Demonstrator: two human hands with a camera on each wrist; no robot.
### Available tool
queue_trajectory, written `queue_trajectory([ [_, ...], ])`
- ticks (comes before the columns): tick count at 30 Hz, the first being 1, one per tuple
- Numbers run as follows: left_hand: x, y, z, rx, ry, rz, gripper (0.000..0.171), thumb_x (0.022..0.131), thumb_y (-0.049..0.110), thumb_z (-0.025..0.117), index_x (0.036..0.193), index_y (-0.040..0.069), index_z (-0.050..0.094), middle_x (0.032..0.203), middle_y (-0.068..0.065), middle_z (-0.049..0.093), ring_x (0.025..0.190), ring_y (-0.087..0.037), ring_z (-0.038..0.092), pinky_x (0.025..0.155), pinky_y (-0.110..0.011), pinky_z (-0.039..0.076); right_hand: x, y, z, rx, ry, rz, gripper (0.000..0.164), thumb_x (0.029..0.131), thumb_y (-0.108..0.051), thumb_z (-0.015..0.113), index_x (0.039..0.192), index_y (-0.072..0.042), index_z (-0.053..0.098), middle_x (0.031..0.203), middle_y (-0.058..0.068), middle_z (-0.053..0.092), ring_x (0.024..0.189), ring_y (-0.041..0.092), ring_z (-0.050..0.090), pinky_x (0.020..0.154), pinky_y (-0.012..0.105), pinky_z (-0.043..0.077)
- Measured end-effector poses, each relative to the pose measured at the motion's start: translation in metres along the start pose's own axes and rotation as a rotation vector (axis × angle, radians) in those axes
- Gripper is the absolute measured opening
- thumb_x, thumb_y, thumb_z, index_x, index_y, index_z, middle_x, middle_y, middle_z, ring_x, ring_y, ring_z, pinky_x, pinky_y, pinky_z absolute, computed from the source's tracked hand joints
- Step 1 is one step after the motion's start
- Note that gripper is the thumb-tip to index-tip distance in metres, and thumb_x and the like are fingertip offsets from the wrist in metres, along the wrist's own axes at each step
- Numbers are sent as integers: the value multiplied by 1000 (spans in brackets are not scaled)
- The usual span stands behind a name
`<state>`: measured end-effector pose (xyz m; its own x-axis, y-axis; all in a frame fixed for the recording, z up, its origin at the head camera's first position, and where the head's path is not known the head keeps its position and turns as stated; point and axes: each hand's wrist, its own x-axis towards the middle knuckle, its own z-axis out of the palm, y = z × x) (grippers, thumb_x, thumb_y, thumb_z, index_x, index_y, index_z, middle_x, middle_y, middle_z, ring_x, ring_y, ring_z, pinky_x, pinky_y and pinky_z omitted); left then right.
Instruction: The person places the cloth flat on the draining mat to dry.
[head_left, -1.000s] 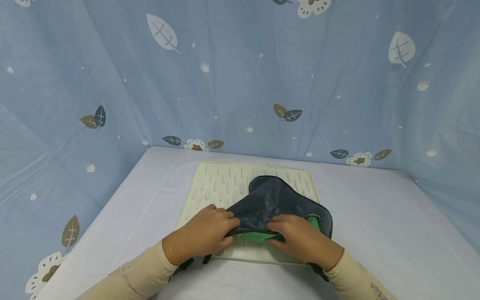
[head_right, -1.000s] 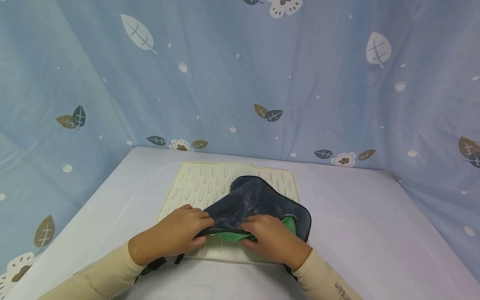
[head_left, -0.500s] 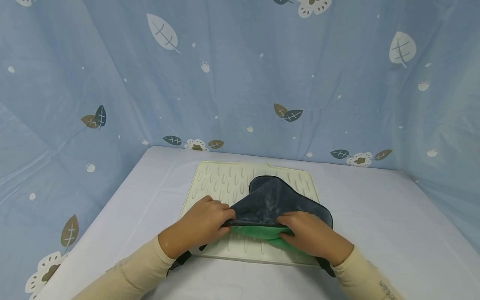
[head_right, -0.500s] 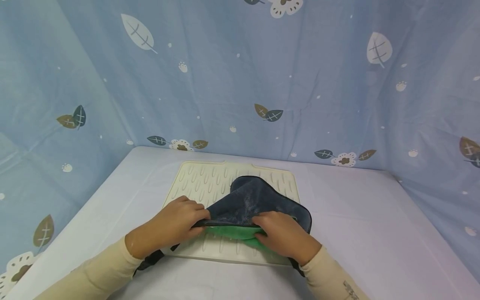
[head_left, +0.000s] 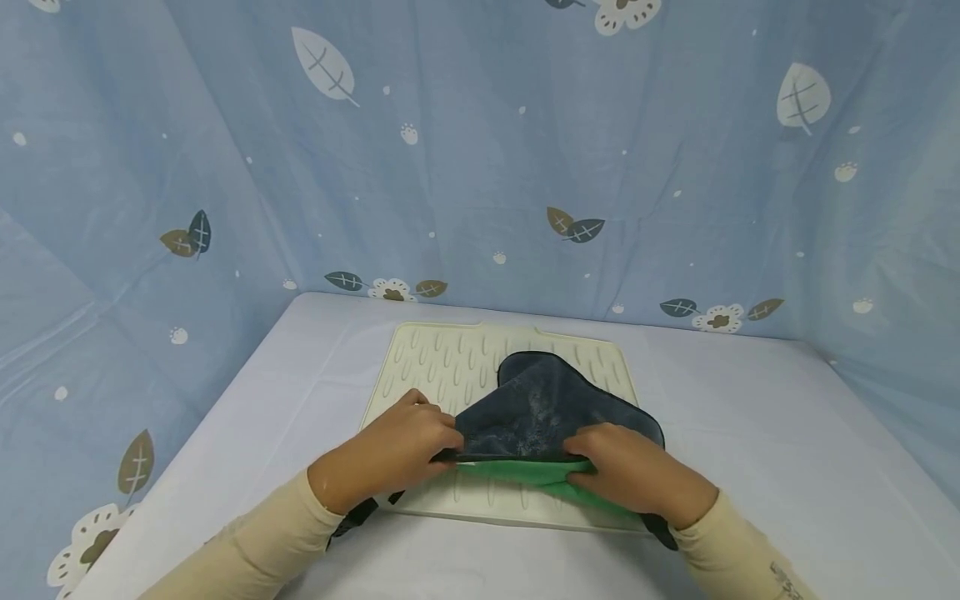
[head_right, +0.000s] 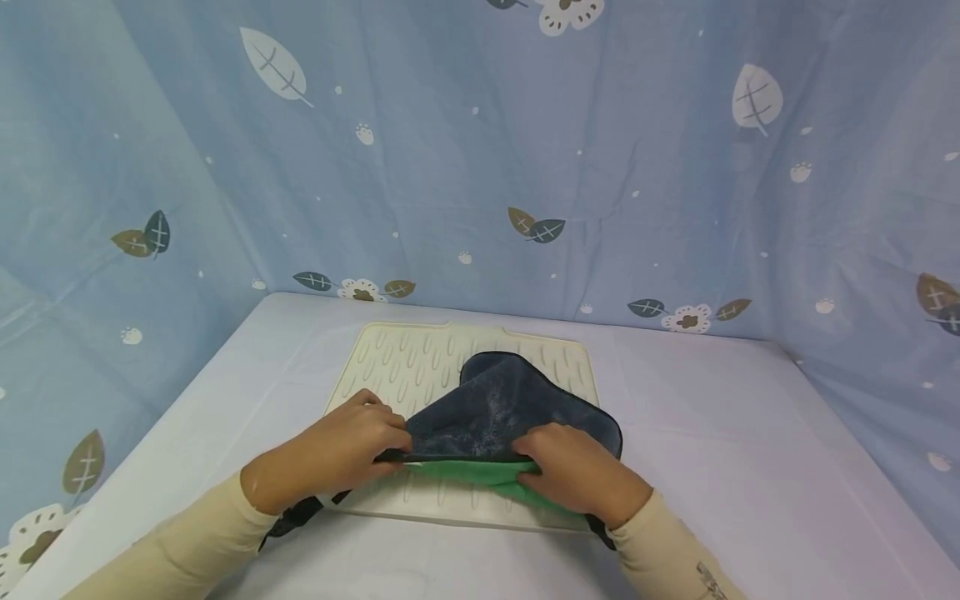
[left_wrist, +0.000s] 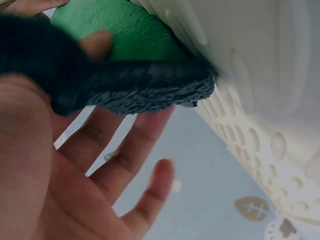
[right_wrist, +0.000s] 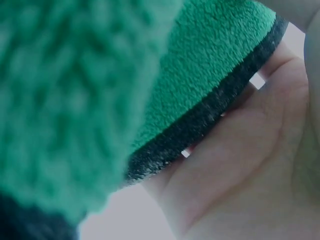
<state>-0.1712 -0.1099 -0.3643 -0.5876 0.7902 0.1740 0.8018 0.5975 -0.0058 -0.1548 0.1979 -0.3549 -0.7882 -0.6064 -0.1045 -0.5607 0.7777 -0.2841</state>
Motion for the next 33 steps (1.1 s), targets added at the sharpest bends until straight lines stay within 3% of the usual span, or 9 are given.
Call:
queue_trajectory([
  [3,-1,0,2,-30,-51,-14,10,82,31,83,89,28,77,83,16,69,77,-2,63,80,-35,45,0,-1,1,11,-16,-18,14,88,-18,76,101,-17,74,89,-12,67,73,-2,54,61,24,45],
  [6,-2,0,4,-42,-87,-29,12,81,31,84,90,27,77,84,16,70,79,-3,64,77,-35,46,0,-2,1,9,-28,-19,19,86,-19,78,104,-14,75,95,-7,71,79,2,61,65,26,50],
  [12,-3,-1,4,-67,-106,-51,15,79,23,85,93,24,79,89,12,72,85,-8,66,75,-37,49,-1,-3,1,17,-68,96,38,81,-17,81,116,-6,72,111,5,73,97,20,69,73,38,55],
  [17,-5,-1,2,-116,-106,-56,11,81,33,82,88,25,77,85,14,69,81,-7,62,72,-35,47,-1,-3,3,17,-98,151,43,79,-16,81,119,-6,70,109,4,72,83,13,64,67,36,50],
  [21,-4,-4,0,-232,-123,-53,24,91,51,69,80,29,73,77,19,62,72,1,56,71,-33,46,-2,-2,1,33,-98,134,41,82,-30,81,117,-10,71,103,-2,72,79,9,62,66,34,49],
  [24,-3,-5,-1,-296,-116,-77,28,98,49,59,85,29,74,80,19,63,71,4,56,73,-32,50,-2,0,-2,73,-79,97,37,86,-49,74,107,-18,72,95,-11,70,76,3,60,66,31,49],
  [28,0,-6,-2,-202,-26,-128,17,97,37,64,97,23,75,87,11,67,71,-1,59,70,-32,50,-2,2,-6,146,-34,38,38,96,-61,52,85,-27,66,74,-18,57,62,-3,49,59,25,43],
  [30,5,-7,-1,-119,12,-150,15,95,33,68,101,21,75,91,5,69,71,-7,61,67,-33,49,-2,3,-7,168,-8,24,42,101,-57,45,74,-27,57,64,-17,45,56,-3,40,56,23,38],
  [33,13,-7,2,-36,11,-186,21,95,33,69,108,18,73,97,1,71,78,-15,66,69,-38,51,-3,2,-7,196,-2,23,44,106,-41,45,66,-23,44,58,-11,31,50,2,28,53,22,31],
])
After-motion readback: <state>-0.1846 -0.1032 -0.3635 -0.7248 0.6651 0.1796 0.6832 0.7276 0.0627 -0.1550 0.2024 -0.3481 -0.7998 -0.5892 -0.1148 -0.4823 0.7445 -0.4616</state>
